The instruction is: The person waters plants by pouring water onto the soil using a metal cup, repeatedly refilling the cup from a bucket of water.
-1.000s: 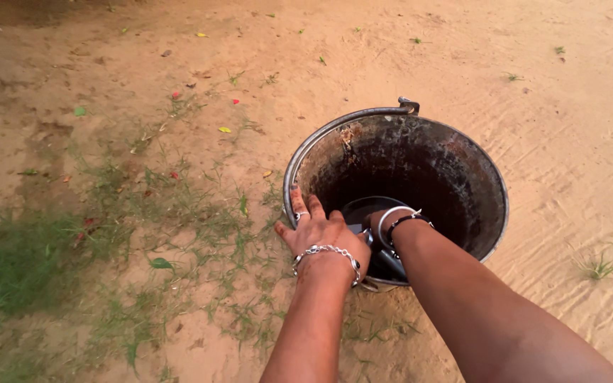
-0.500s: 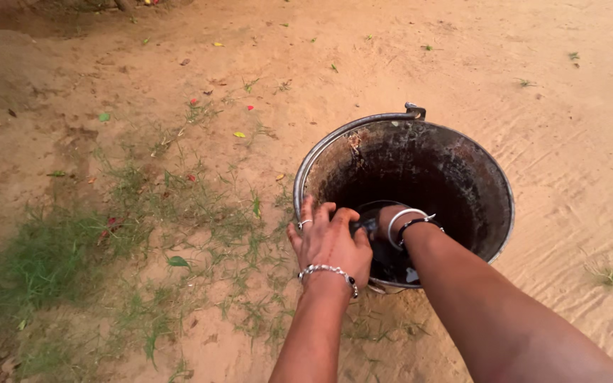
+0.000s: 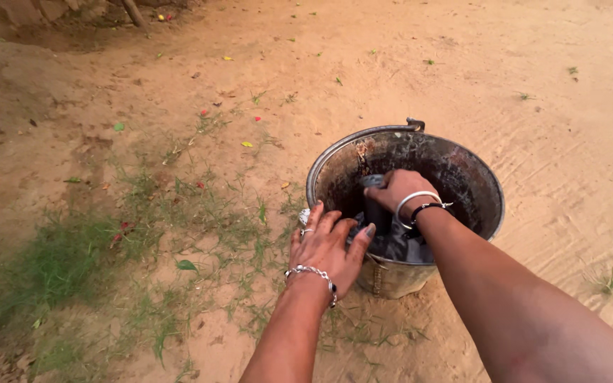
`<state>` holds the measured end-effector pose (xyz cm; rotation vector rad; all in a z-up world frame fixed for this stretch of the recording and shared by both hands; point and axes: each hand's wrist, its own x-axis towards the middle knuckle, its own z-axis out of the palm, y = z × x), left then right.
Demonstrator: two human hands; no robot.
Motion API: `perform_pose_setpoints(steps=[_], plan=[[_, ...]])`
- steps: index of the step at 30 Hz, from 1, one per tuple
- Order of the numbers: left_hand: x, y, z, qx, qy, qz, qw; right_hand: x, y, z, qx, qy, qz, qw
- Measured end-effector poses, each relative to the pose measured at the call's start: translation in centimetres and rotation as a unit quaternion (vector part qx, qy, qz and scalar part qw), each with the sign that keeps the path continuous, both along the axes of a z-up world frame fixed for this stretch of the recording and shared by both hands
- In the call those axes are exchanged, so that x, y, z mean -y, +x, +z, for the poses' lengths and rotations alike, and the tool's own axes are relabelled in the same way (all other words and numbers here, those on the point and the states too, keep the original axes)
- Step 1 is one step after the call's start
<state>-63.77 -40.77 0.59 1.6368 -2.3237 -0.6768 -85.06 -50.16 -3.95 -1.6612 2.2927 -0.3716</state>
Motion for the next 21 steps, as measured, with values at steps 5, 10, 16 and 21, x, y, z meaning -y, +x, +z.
perform_pose_setpoints(steps=[5,10,16,21], plan=[[-0.7,1.4,0.0,0.002,0.018,-0.016,1.0,-0.1,1.4,1.7,0.003,-0.124,-0.011,0.992],[0.5,4.8,-1.1,-0.155,-0.063,0.04,0.985,-0.6,3.1,4.5,0.008,-0.222,-0.024,0.975],[1.0,13.3,-0.9,-0.132,-0.09,0.21,0.965,-1.2,6.1,7.1,0.064,-0.326,-0.011,0.943],[-0.6,19.3,0.2,-0.144,-0.123,0.293,0.937,-1.3,8.9,8.0,0.083,-0.41,0.011,0.908]])
